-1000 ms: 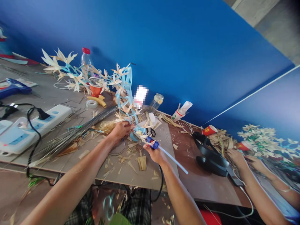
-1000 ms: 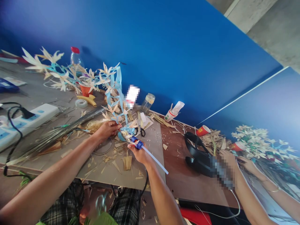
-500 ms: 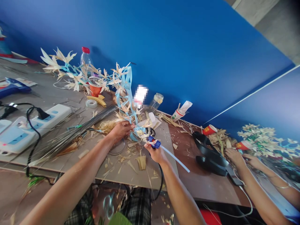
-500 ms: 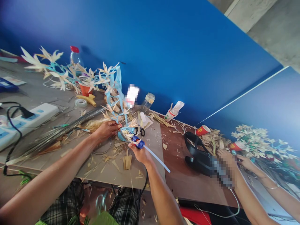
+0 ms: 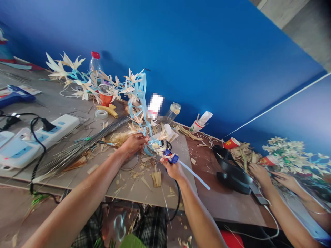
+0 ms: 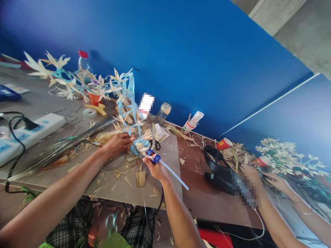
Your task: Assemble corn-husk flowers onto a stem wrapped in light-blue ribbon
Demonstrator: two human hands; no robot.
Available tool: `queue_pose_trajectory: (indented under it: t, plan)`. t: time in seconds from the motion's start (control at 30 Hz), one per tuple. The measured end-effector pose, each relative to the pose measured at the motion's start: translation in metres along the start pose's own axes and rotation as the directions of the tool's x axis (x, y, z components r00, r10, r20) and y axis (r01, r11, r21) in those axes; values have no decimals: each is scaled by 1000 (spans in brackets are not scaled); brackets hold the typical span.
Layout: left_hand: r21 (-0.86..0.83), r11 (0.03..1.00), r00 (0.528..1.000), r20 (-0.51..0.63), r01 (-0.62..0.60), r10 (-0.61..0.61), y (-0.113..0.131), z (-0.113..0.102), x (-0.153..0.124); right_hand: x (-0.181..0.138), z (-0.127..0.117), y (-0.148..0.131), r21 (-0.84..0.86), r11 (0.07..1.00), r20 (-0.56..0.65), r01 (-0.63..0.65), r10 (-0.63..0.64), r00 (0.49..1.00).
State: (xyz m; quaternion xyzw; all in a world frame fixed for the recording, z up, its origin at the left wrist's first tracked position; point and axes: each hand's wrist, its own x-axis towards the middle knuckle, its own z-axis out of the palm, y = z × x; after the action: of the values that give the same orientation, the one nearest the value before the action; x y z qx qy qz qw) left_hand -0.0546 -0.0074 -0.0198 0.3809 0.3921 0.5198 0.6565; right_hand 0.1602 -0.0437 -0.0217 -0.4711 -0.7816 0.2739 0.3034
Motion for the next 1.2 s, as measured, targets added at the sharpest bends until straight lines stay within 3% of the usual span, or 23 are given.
queue_pose_trajectory:
  t: [0.4,1.2]
  plan:
    - [-24,1000,1000,28,-1,2,-2,0,1,0,-2,1,-48,999,-23,24,-25,999]
    - [15,999,1000,0,-30,30,1,1,0,-2,-1,4,70,997,32,-26,24,999]
